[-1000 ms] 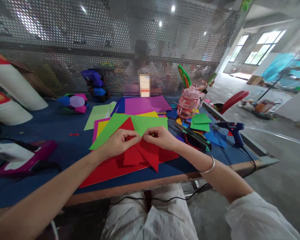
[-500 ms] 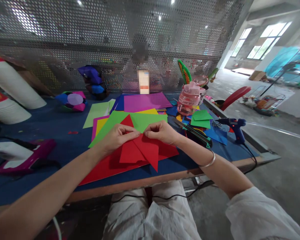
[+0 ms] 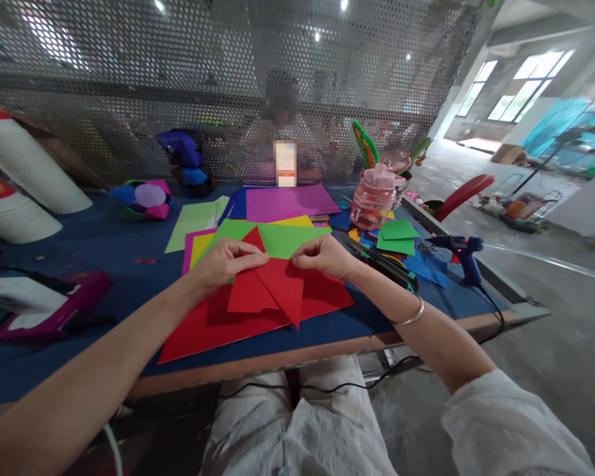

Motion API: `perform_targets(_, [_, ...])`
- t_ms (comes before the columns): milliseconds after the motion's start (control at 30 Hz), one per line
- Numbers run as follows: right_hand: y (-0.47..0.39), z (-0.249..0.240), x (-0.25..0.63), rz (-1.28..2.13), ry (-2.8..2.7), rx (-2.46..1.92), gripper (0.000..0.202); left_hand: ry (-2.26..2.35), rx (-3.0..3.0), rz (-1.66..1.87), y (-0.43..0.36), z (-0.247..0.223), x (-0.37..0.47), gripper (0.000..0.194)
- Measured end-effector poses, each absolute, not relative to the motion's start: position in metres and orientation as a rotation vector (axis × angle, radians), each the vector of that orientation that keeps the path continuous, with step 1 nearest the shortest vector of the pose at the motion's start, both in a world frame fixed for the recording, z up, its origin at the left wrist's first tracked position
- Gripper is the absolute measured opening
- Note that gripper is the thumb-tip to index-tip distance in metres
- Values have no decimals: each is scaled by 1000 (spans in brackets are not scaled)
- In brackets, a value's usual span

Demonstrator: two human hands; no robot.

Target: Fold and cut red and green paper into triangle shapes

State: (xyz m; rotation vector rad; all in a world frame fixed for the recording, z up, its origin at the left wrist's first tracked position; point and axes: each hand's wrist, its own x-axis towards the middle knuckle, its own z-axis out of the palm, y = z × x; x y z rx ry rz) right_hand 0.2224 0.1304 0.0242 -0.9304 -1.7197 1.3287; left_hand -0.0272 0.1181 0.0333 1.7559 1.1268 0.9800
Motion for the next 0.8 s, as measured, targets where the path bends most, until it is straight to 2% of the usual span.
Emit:
perform_targets(267, [135, 26, 227, 1335, -1714, -921, 16, 1103, 1663, 874, 121, 35, -33, 40])
perform_targets(400, [136, 27, 231, 1350, -1705, -916, 19, 1115, 1620, 821, 127, 31, -41, 32])
perform_targets(633, [149, 26, 241, 1260, -1632, -924, 18, 1154, 1534, 971, 143, 42, -72, 33])
perform_targets(700, [148, 26, 238, 1230, -1631, -909, 24, 1152, 1542, 951, 143, 42, -71, 34])
perform_targets(800, [137, 25, 228, 1226, -1679, -870, 43, 1125, 1584, 902, 136, 35, -55, 33])
